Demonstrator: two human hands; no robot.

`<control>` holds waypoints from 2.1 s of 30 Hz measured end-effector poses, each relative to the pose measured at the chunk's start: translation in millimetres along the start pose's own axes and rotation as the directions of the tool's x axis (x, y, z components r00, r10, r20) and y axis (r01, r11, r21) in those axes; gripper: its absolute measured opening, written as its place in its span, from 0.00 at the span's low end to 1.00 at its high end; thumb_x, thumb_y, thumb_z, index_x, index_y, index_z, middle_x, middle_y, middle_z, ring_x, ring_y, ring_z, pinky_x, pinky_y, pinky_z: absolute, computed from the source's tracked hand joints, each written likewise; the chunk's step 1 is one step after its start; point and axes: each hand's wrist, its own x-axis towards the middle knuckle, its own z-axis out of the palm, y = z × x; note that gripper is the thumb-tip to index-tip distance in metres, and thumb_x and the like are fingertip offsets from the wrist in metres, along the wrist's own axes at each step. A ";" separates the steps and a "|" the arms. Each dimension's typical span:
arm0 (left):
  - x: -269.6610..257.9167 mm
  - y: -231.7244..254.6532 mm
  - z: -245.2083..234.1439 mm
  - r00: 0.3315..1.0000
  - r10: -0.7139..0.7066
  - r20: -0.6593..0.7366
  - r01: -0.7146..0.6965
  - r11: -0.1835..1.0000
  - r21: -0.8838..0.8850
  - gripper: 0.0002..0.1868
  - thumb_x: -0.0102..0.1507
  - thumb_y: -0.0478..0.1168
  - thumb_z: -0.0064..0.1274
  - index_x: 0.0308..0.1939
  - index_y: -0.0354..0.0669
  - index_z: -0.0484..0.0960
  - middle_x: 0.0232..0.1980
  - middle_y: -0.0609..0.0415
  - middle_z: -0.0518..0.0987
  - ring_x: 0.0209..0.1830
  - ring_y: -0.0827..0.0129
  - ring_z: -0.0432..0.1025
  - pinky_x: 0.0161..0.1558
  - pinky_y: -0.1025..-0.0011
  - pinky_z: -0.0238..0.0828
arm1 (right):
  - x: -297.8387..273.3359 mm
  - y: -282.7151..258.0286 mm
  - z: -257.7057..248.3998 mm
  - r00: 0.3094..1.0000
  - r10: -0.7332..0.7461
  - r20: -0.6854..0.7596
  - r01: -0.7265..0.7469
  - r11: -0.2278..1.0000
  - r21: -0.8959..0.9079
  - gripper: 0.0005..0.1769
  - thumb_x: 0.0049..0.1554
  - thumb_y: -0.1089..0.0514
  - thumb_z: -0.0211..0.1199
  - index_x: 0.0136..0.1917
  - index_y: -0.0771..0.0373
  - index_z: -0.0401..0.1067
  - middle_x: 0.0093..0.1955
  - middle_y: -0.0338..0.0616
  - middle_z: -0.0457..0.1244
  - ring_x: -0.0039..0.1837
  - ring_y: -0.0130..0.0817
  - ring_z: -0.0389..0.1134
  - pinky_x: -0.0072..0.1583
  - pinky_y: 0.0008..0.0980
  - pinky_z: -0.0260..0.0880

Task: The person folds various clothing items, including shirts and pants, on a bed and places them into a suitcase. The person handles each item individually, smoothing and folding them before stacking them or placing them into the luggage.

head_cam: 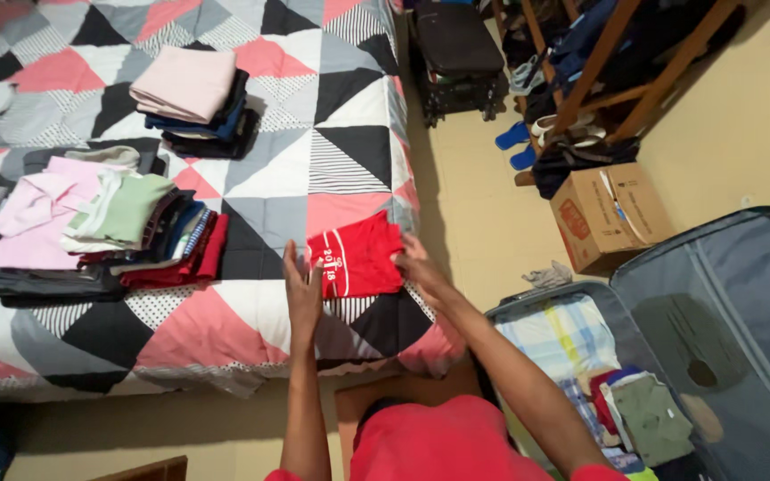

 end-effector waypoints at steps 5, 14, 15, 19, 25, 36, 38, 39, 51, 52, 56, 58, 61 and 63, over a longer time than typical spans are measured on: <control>-32.3 6.9 15.8 0.961 0.238 0.143 -0.277 0.838 0.470 0.50 0.58 0.41 0.67 0.79 0.40 0.53 0.81 0.40 0.56 0.82 0.45 0.47 0.78 0.53 0.46 | 8.7 47.5 -30.2 0.989 0.104 -0.108 -0.094 0.991 0.098 0.33 0.63 0.56 0.54 0.79 0.61 0.51 0.69 0.43 0.59 0.66 0.32 0.64 0.67 0.34 0.65; -20.7 7.1 81.0 0.890 0.049 0.454 -0.391 0.594 0.703 0.55 0.50 0.44 0.68 0.76 0.40 0.55 0.81 0.41 0.50 0.83 0.45 0.41 0.77 0.45 0.36 | 1.8 43.0 -32.3 0.997 0.062 -0.044 -0.051 0.972 0.228 0.28 0.67 0.57 0.51 0.79 0.65 0.56 0.66 0.44 0.62 0.59 0.30 0.65 0.67 0.32 0.66; -19.6 2.4 81.7 0.887 0.078 0.455 -0.407 0.599 0.690 0.51 0.53 0.43 0.66 0.76 0.40 0.56 0.81 0.41 0.51 0.83 0.45 0.41 0.77 0.45 0.36 | 0.8 39.6 -29.3 0.997 0.072 -0.033 -0.063 0.972 0.227 0.28 0.67 0.57 0.50 0.78 0.64 0.55 0.65 0.45 0.62 0.58 0.31 0.66 0.65 0.33 0.67; -14.0 -13.9 75.6 0.886 0.141 0.442 -0.397 0.722 0.566 0.35 0.65 0.43 0.51 0.76 0.41 0.61 0.80 0.41 0.58 0.84 0.48 0.44 0.79 0.48 0.35 | -4.0 31.4 -25.3 0.993 0.117 -0.031 -0.105 0.962 0.251 0.28 0.66 0.56 0.48 0.77 0.62 0.54 0.64 0.46 0.63 0.58 0.32 0.69 0.62 0.35 0.71; -9.9 -17.9 56.1 0.940 0.017 0.341 -0.090 0.976 0.197 0.31 0.73 0.53 0.35 0.74 0.38 0.63 0.78 0.38 0.62 0.80 0.50 0.52 0.77 0.58 0.41 | 0.1 39.6 -34.3 0.997 0.076 0.005 -0.076 0.977 0.200 0.28 0.69 0.56 0.51 0.80 0.63 0.54 0.64 0.44 0.63 0.55 0.29 0.66 0.57 0.30 0.68; -9.2 -74.0 46.6 0.936 -0.319 0.148 0.315 0.948 0.047 0.33 0.71 0.61 0.39 0.56 0.31 0.77 0.51 0.44 0.78 0.52 0.58 0.71 0.59 0.63 0.64 | -7.6 19.0 -7.9 0.990 0.074 -0.118 -0.087 0.990 -0.110 0.35 0.59 0.63 0.55 0.79 0.59 0.53 0.73 0.41 0.56 0.62 0.24 0.65 0.61 0.25 0.66; -8.7 -73.7 45.7 0.924 -0.350 0.155 0.330 0.933 0.142 0.34 0.72 0.61 0.39 0.55 0.30 0.78 0.49 0.41 0.78 0.50 0.56 0.71 0.58 0.62 0.65 | -1.3 28.2 -15.0 0.990 0.016 -0.143 -0.047 0.976 -0.212 0.35 0.59 0.63 0.56 0.79 0.61 0.56 0.71 0.46 0.57 0.62 0.23 0.65 0.60 0.24 0.67; -9.1 -72.5 45.9 0.924 -0.349 0.158 0.333 0.936 0.118 0.34 0.71 0.62 0.39 0.56 0.31 0.77 0.51 0.42 0.78 0.51 0.57 0.71 0.59 0.63 0.64 | 4.2 33.3 -20.1 0.989 -0.015 -0.148 -0.023 0.967 -0.253 0.35 0.58 0.63 0.57 0.78 0.61 0.57 0.71 0.46 0.58 0.60 0.24 0.65 0.57 0.24 0.67; -12.2 -122.5 33.8 0.995 0.044 0.086 -0.056 0.988 0.141 0.29 0.76 0.49 0.31 0.69 0.29 0.70 0.62 0.41 0.73 0.61 0.58 0.68 0.65 0.66 0.61 | 46.2 9.0 -26.4 0.897 -0.422 0.129 0.304 0.380 -0.874 0.35 0.55 0.56 0.68 0.72 0.67 0.62 0.72 0.58 0.60 0.73 0.52 0.61 0.71 0.42 0.60; -12.0 -127.6 34.7 0.996 -0.040 0.074 0.039 0.999 0.015 0.27 0.76 0.47 0.32 0.68 0.27 0.70 0.63 0.40 0.73 0.62 0.57 0.67 0.65 0.65 0.60 | 51.8 6.0 -20.9 0.898 -0.416 0.143 0.306 0.357 -0.883 0.34 0.55 0.55 0.68 0.71 0.67 0.64 0.71 0.57 0.60 0.74 0.53 0.60 0.72 0.42 0.59; -11.5 -139.2 34.6 0.995 -0.083 0.058 0.078 0.994 0.078 0.26 0.75 0.46 0.33 0.69 0.27 0.70 0.62 0.40 0.72 0.60 0.57 0.68 0.64 0.64 0.62 | 62.9 -6.8 11.6 0.819 -0.475 0.322 0.392 0.054 -0.918 0.24 0.54 0.53 0.72 0.60 0.66 0.74 0.68 0.54 0.64 0.74 0.55 0.59 0.72 0.45 0.57; -11.1 -133.7 30.4 0.998 0.056 0.013 -0.056 0.997 0.056 0.26 0.76 0.47 0.32 0.69 0.29 0.70 0.63 0.41 0.73 0.60 0.58 0.69 0.64 0.65 0.65 | 60.3 -16.5 42.3 0.911 -0.345 0.227 0.295 0.158 -0.942 0.20 0.59 0.51 0.68 0.60 0.65 0.75 0.65 0.50 0.67 0.70 0.45 0.64 0.73 0.40 0.63; -9.0 -92.6 26.7 0.992 -0.084 -0.099 0.011 0.811 -0.585 0.27 0.75 0.47 0.34 0.72 0.30 0.65 0.70 0.43 0.69 0.69 0.60 0.65 0.71 0.63 0.60 | 43.3 -30.8 103.5 0.961 -0.107 0.253 0.265 0.602 -0.753 0.25 0.62 0.53 0.58 0.70 0.62 0.69 0.69 0.48 0.66 0.69 0.37 0.69 0.70 0.37 0.68; -8.1 -44.1 17.1 0.988 -0.104 -0.113 -0.032 0.579 -0.815 0.30 0.75 0.50 0.35 0.75 0.32 0.59 0.75 0.42 0.65 0.75 0.57 0.61 0.75 0.58 0.55 | 27.1 -39.1 141.0 0.858 -0.114 0.502 0.450 0.637 -0.625 0.30 0.64 0.56 0.56 0.77 0.63 0.58 0.78 0.50 0.56 0.78 0.36 0.56 0.76 0.39 0.56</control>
